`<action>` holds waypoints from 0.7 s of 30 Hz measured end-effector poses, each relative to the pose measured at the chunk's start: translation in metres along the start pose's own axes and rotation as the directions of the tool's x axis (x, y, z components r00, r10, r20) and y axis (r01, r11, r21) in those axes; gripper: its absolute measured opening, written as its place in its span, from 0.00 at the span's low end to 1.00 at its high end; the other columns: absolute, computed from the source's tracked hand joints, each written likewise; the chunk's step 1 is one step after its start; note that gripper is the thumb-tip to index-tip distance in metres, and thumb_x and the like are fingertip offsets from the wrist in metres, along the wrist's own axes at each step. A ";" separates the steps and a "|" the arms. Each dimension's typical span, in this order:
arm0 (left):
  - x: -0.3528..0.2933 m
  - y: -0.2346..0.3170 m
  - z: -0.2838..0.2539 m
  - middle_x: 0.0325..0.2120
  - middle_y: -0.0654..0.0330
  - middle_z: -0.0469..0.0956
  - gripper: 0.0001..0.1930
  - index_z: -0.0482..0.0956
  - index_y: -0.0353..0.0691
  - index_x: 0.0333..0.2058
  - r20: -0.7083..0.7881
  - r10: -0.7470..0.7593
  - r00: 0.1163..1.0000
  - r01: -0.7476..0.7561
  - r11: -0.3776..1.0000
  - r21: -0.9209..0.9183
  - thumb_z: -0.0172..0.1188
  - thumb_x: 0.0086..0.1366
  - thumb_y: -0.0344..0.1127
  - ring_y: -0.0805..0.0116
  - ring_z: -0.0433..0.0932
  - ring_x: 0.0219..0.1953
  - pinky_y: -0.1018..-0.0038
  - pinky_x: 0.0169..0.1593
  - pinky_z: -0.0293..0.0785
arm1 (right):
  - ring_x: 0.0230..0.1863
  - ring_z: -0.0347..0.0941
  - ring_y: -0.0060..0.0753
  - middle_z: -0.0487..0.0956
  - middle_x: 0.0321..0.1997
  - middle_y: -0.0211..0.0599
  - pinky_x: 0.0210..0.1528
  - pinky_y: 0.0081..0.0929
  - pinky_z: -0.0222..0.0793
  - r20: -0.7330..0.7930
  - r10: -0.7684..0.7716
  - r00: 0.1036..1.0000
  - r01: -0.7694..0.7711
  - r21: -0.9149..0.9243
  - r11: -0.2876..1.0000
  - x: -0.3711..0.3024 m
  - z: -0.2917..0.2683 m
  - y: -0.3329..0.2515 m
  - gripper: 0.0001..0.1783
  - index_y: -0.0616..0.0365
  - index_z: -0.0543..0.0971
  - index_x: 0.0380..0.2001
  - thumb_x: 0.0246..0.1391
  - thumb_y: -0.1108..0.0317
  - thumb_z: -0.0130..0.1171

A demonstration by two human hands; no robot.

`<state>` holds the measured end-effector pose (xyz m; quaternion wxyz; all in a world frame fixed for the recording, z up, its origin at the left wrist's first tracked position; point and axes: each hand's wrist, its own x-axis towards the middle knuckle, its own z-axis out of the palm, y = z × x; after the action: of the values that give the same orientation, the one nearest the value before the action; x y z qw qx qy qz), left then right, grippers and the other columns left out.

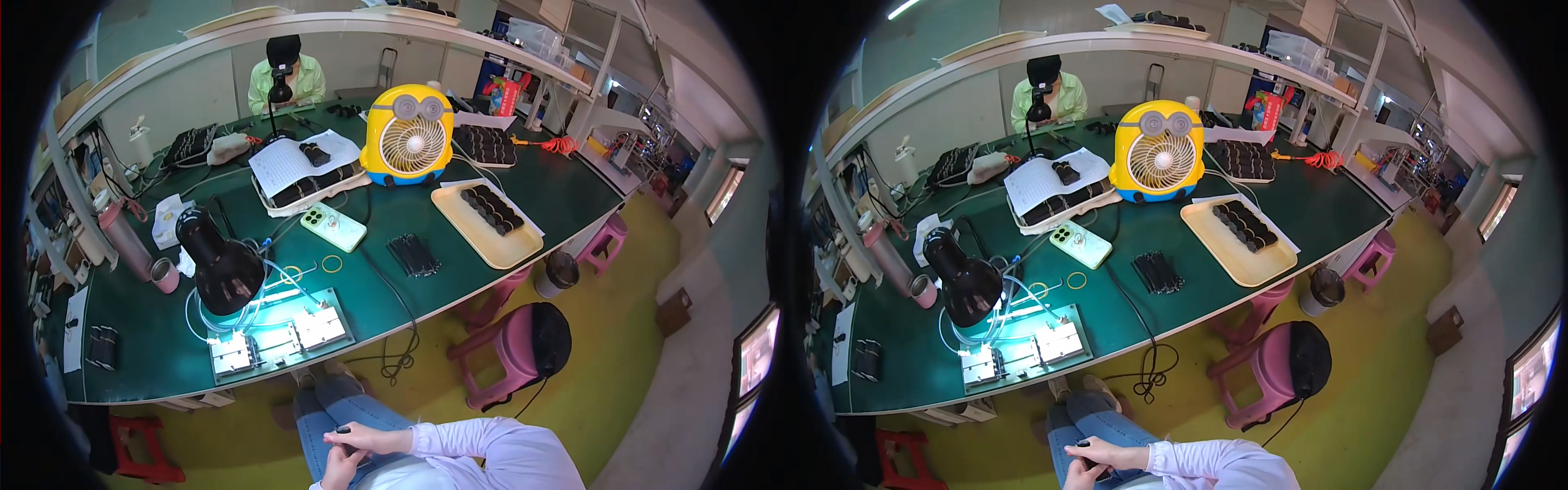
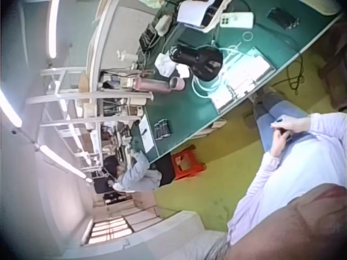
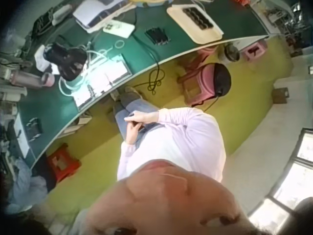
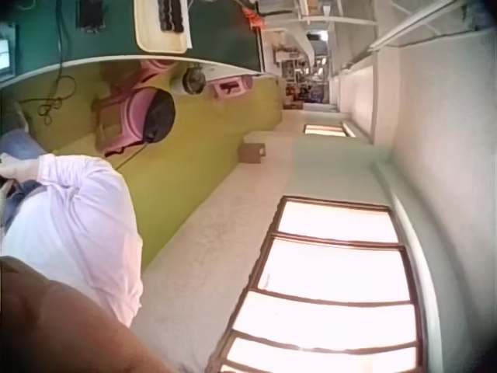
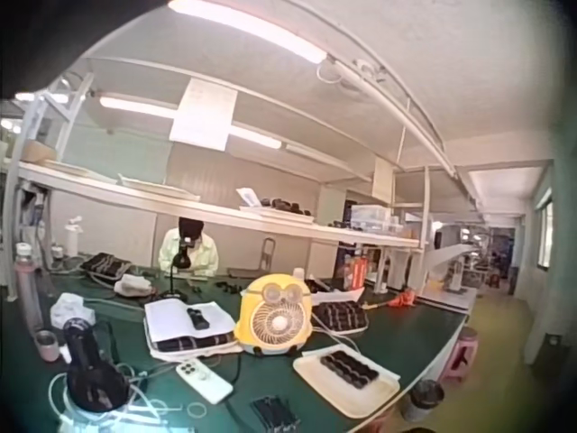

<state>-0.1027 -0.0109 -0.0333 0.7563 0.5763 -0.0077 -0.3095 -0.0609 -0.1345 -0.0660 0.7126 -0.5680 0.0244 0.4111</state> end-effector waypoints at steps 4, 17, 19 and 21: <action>-0.019 -0.012 -0.001 0.31 0.58 0.73 0.11 0.69 0.33 0.39 0.065 -0.270 0.961 0.273 0.961 -0.043 0.52 0.55 0.26 0.71 0.72 0.33 0.78 0.40 0.68 | 0.38 0.70 0.33 0.73 0.38 0.40 0.42 0.26 0.65 -0.017 -0.303 0.953 0.265 -0.441 0.858 -0.011 0.007 -0.027 0.22 0.63 0.72 0.39 0.51 0.54 0.49; 0.032 0.008 -0.025 0.22 0.61 0.71 0.04 0.69 0.35 0.31 -0.153 0.109 0.982 -0.167 0.881 -0.443 0.51 0.56 0.28 0.71 0.72 0.25 0.78 0.30 0.68 | 0.19 0.71 0.26 0.73 0.21 0.35 0.20 0.21 0.67 -0.061 -0.677 0.734 0.398 -0.769 0.500 0.017 -0.005 -0.078 0.11 0.63 0.75 0.29 0.43 0.66 0.59; 0.038 0.025 -0.028 0.23 0.60 0.71 0.08 0.69 0.34 0.33 -0.238 0.153 0.959 -0.256 0.826 -0.502 0.54 0.54 0.27 0.71 0.72 0.24 0.77 0.29 0.69 | 0.16 0.68 0.23 0.72 0.18 0.33 0.17 0.19 0.64 -0.141 -0.590 0.795 0.396 -0.614 0.682 0.023 0.004 -0.091 0.10 0.64 0.75 0.26 0.44 0.67 0.59; 0.047 0.028 -0.032 0.23 0.60 0.71 0.08 0.69 0.34 0.34 -0.261 0.184 0.948 -0.302 0.782 -0.545 0.55 0.54 0.27 0.71 0.72 0.24 0.77 0.29 0.69 | 0.09 0.64 0.18 0.70 0.11 0.28 0.10 0.15 0.58 -0.329 -0.394 0.858 0.326 -0.243 0.913 0.025 0.015 -0.106 0.08 0.64 0.75 0.21 0.45 0.70 0.58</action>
<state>-0.0399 -0.0010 -0.0354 0.9258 0.3408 0.0857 -0.1390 0.0145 -0.1104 0.0107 0.7054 -0.6913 0.0144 0.1558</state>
